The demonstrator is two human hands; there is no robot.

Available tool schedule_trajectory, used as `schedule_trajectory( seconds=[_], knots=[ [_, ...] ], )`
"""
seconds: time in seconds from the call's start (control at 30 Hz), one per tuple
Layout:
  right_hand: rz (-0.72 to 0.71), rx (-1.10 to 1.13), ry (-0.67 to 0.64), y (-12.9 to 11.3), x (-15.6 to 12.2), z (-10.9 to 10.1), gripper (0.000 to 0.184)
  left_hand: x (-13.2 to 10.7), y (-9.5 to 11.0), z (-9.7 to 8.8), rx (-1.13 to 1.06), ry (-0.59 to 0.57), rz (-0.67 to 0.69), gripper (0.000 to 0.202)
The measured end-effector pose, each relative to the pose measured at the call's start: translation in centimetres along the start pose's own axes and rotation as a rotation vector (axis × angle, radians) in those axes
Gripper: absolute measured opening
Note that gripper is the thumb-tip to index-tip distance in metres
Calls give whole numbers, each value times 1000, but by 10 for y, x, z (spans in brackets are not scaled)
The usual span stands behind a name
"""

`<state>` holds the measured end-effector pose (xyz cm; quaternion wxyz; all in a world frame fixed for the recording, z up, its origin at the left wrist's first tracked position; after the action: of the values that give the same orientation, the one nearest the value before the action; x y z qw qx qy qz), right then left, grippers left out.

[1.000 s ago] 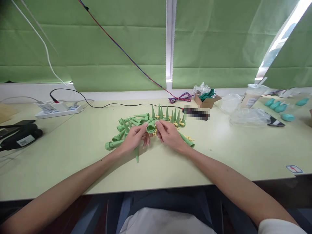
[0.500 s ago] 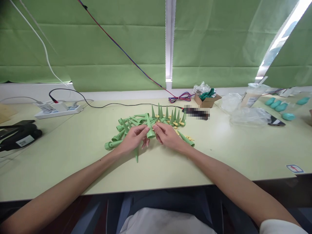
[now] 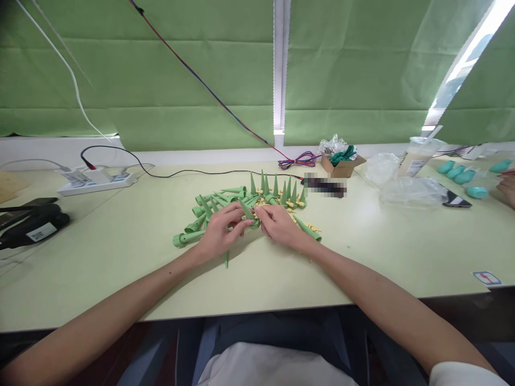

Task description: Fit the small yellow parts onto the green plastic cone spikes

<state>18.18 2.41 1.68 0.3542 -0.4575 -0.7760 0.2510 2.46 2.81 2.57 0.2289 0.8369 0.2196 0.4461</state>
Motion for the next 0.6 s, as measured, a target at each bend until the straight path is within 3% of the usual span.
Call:
schedule_trajectory(
  seconds=[0.13, 0.27, 0.6],
  knots=[
    [28, -3, -7, -1, 1, -1, 58, -3, 2, 2, 109, 3, 147, 19],
    [45, 24, -9, -1, 1, -1, 60, -4, 1, 4, 142, 14, 179, 20],
    [72, 47, -10, 2, 2, -1, 66, 0, 1, 4, 68, -59, -127, 27]
  ],
)
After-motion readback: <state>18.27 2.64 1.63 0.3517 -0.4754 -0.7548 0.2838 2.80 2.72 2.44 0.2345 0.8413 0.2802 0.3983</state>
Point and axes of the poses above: each hand's wrist, its own x-axis towards the middle knuckle, its own z-axis out of the palm, y = z × x, the point moved 4 cm from there along x, towards the middle knuckle, and after that the axes turned 12 degrees about -x, right-handed, at the moved point
